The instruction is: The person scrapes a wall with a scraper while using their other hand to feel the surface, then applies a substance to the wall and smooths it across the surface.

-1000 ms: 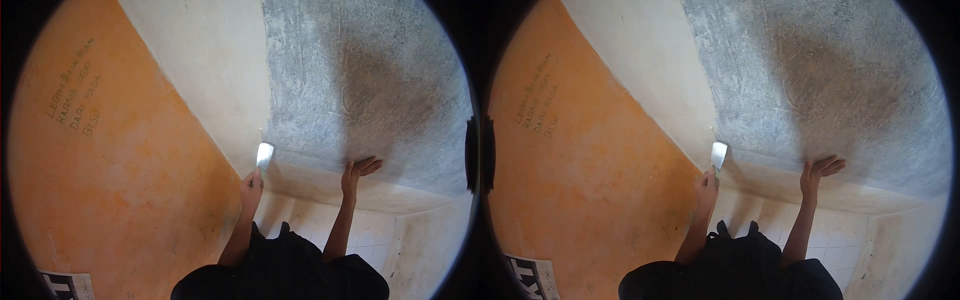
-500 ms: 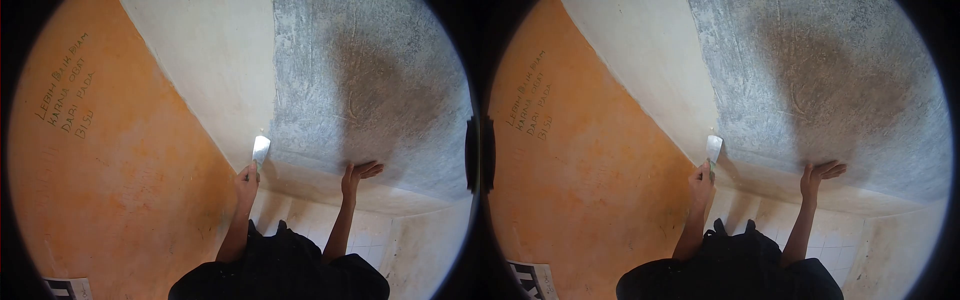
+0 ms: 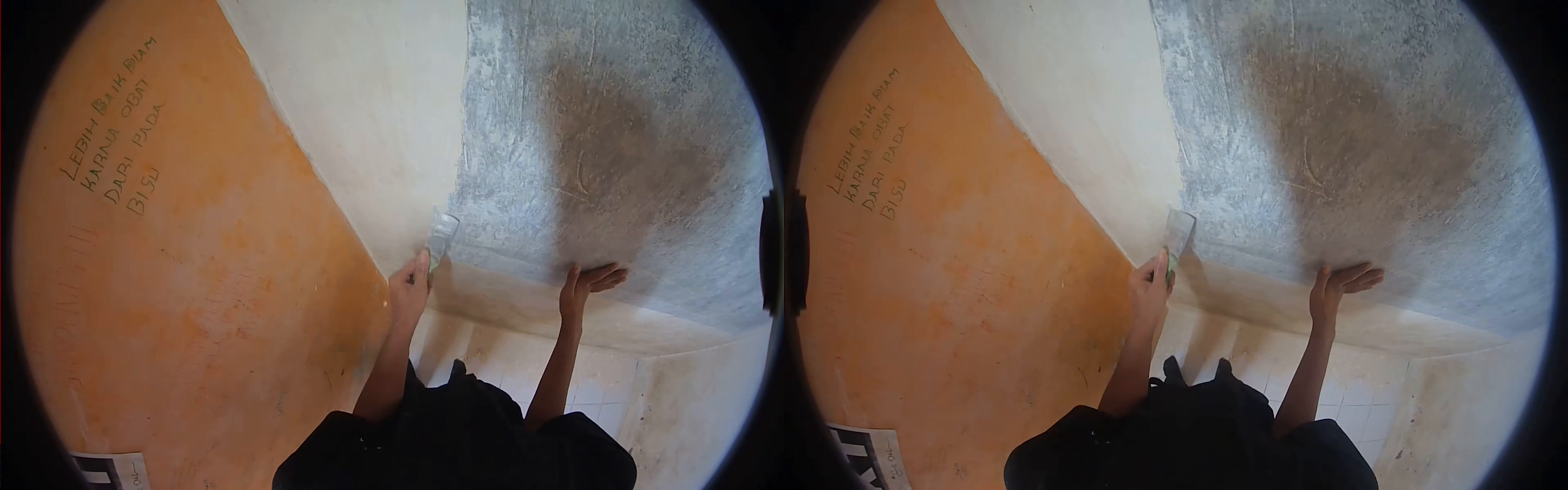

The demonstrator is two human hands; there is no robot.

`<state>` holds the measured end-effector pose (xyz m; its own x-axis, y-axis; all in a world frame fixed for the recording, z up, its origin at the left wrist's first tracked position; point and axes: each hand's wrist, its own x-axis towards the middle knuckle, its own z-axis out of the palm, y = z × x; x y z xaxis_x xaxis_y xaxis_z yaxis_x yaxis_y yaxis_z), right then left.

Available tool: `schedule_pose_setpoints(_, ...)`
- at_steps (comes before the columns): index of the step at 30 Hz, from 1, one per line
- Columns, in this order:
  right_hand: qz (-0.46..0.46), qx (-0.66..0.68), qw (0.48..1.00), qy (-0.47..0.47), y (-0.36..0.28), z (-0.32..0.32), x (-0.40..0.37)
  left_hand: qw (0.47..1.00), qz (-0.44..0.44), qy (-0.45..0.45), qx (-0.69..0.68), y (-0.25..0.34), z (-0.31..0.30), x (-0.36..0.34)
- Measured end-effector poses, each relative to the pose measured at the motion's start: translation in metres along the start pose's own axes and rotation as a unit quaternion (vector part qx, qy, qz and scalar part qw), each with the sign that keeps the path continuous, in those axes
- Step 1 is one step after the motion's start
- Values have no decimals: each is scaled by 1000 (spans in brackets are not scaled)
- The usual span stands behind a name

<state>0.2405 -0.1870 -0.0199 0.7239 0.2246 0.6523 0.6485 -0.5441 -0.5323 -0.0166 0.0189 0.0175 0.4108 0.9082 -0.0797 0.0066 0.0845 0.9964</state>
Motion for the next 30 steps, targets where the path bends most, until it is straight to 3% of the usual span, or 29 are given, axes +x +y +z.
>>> schedule_pose_setpoints(7,3,1,1000,-3,6,3,1,999,-19,-8,-44,-26,-4,-9)
schedule_pose_setpoints(11,17,13,999,-34,-1,0,6,998,-30,-6,-47,19,9,0)
schedule_pose_setpoints(14,28,9,999,-44,4,-2,-1,996,-9,7,-87,1,-1,-18)
schedule_pose_setpoints(16,14,1,1000,-10,5,2,1,999,-17,-11,-30,-20,-8,-14)
schedule_pose_setpoints(19,11,-4,1000,-9,8,3,1,999,-10,-19,-28,17,10,1)
schedule_pose_setpoints(25,14,-6,1000,-12,-3,-1,3,999,-11,-7,-44,0,-11,-16)
schedule_pose_setpoints(30,25,19,999,-23,-4,-3,1,999,-14,-3,-35,26,8,-10)
